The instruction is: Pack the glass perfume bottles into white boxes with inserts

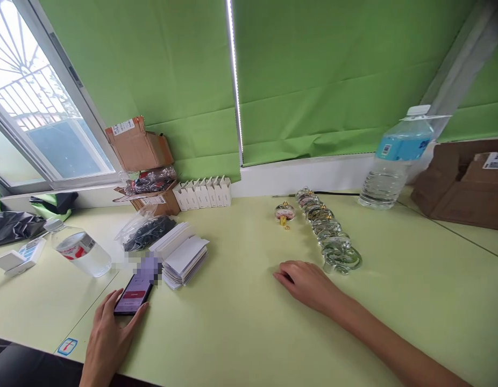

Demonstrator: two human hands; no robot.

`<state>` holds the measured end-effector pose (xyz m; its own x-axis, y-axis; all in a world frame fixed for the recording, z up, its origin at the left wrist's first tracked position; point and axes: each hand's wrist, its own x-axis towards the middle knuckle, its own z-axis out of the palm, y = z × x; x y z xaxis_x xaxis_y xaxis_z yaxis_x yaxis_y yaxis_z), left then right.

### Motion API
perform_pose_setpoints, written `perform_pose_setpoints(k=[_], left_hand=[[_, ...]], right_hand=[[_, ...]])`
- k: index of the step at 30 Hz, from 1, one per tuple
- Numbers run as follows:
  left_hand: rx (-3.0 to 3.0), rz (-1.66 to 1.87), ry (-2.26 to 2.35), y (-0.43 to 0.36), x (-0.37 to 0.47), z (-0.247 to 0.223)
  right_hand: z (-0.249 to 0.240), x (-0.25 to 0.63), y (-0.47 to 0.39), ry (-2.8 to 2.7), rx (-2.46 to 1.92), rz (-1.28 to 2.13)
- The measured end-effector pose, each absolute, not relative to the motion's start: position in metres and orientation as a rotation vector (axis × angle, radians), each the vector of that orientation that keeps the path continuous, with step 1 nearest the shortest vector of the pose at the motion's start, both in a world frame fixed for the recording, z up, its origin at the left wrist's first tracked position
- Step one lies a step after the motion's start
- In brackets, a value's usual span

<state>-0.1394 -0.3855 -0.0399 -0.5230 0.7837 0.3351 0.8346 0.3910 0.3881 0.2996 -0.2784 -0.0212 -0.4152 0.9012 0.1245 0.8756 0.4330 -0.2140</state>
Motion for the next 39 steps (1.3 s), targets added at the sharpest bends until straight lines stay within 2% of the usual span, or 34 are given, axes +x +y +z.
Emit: perform_pose_setpoints(k=[39], left_hand=[[-1.491, -0.832, -2.511, -0.3903, -0.1336, -0.0389]], right_hand=[[-0.0206, 0.299, -0.2781, -2.47, -1.568, 0.196]])
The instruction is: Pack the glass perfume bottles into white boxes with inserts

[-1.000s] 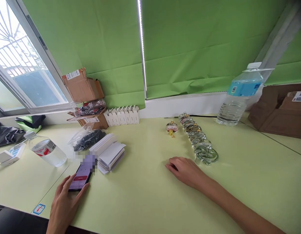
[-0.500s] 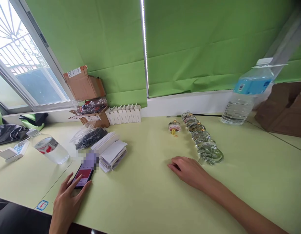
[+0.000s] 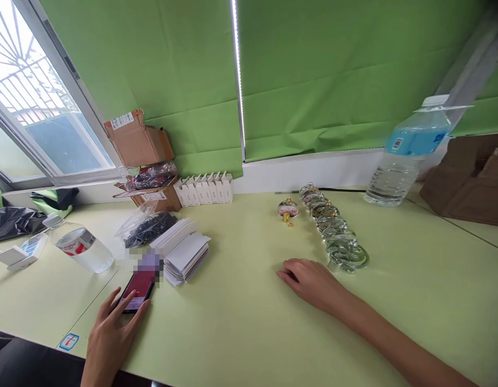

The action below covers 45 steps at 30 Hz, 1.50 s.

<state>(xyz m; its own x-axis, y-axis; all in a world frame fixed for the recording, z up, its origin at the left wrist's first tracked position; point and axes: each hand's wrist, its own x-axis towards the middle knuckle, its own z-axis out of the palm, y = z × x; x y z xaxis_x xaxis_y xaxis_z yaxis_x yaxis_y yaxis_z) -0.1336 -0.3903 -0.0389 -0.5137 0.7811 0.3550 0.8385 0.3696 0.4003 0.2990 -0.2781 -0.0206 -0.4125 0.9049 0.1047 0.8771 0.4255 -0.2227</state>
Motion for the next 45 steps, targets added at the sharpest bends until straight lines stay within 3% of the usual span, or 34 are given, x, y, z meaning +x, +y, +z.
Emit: perform_pose_setpoints(k=[45], left_hand=[[-1.42, -0.855, -2.54, -0.3879, -0.1334, -0.0401]], right_hand=[[-0.0259, 0.3009, -0.2766, -2.456, -1.57, 0.185]])
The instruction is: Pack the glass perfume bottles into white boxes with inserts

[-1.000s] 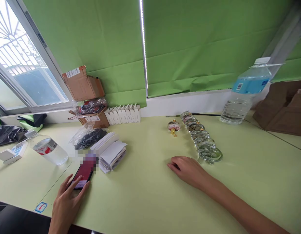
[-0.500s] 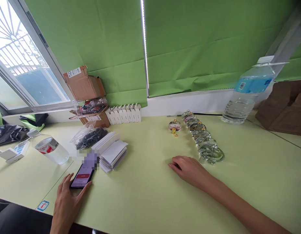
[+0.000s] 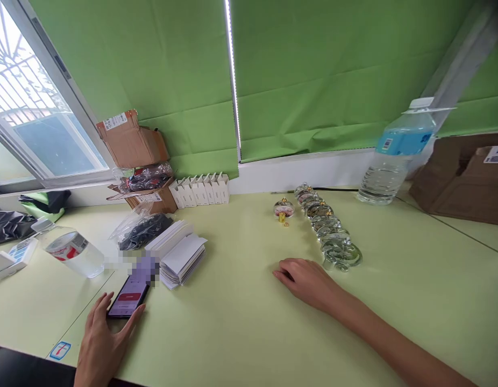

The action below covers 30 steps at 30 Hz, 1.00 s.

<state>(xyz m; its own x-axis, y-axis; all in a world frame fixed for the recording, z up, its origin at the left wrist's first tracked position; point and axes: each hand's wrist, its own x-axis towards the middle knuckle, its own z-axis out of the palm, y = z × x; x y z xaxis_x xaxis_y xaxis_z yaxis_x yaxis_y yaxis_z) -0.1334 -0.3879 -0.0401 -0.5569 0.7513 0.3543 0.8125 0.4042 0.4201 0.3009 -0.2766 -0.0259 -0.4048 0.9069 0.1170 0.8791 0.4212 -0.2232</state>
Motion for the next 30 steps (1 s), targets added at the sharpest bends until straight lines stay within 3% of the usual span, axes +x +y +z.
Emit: perform_pose_setpoints(k=[8, 10, 15, 23, 30], left_hand=[[-1.411, -1.026, -2.177, -0.393, -0.096, -0.032], [-1.683, -1.045, -2.054, -0.392, -0.078, -0.033], [-2.372, -0.684, -2.067, -0.373, -0.04, -0.034], [-2.408, -0.509, -2.084, -0.343, -0.02, -0.027], [-2.23, -0.762, -2.063, -0.344, -0.029, -0.016]], right_hand=[[-0.024, 0.3, -0.277, -2.465, -1.568, 0.191], [-0.023, 0.3, -0.277, -2.465, -1.559, 0.188], [-0.024, 0.301, -0.276, -2.479, -1.559, 0.2], [-0.026, 0.302, -0.276, -2.484, -1.552, 0.175], [-0.03, 0.303, -0.273, -2.494, -1.545, 0.186]])
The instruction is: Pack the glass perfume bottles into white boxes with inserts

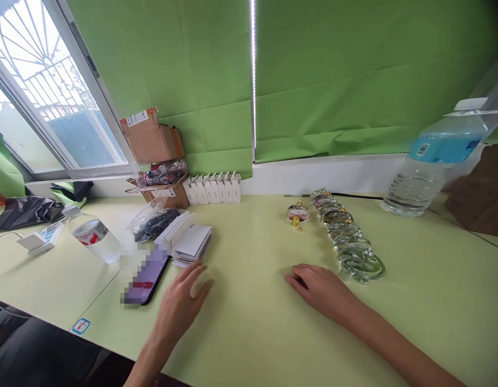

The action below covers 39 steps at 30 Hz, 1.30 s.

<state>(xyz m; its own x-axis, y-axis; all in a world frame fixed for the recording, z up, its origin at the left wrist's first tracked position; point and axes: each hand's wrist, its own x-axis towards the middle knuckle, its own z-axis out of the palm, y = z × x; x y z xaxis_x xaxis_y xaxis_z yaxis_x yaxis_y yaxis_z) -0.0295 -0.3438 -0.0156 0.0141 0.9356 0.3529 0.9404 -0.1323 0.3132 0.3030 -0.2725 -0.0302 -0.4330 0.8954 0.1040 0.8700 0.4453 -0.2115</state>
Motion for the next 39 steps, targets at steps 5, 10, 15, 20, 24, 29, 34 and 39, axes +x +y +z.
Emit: perform_pose_setpoints(k=[5, 10, 15, 20, 24, 29, 34, 39], left_hand=[[-1.476, -0.723, -2.265, -0.359, -0.083, -0.018], [-1.381, -0.575, -2.511, -0.374, -0.129, -0.032], [-1.307, -0.523, -2.557, -0.378, -0.147, -0.034], [-1.201, -0.543, -2.553, -0.375, -0.143, -0.026], [-1.38, -0.82, -2.265, -0.368, -0.107, -0.017], [-2.463, -0.707, -2.048, -0.349, -0.046, -0.013], [-2.412, -0.579, -2.062, -0.317, -0.032, -0.022], [-2.281, -0.598, -2.137, -0.299, -0.043, -0.022]], right_hand=[[-0.031, 0.303, -0.272, -2.505, -1.535, 0.172], [-0.031, 0.303, -0.272, -2.496, -1.528, 0.161], [-0.028, 0.302, -0.274, -2.483, -1.532, 0.195], [-0.027, 0.302, -0.275, -2.483, -1.541, 0.209], [-0.028, 0.302, -0.274, -2.495, -1.525, 0.196], [-0.029, 0.302, -0.275, -2.493, -1.531, 0.18], [-0.029, 0.302, -0.276, -2.494, -1.55, 0.163], [-0.029, 0.302, -0.277, -2.496, -1.54, 0.147]])
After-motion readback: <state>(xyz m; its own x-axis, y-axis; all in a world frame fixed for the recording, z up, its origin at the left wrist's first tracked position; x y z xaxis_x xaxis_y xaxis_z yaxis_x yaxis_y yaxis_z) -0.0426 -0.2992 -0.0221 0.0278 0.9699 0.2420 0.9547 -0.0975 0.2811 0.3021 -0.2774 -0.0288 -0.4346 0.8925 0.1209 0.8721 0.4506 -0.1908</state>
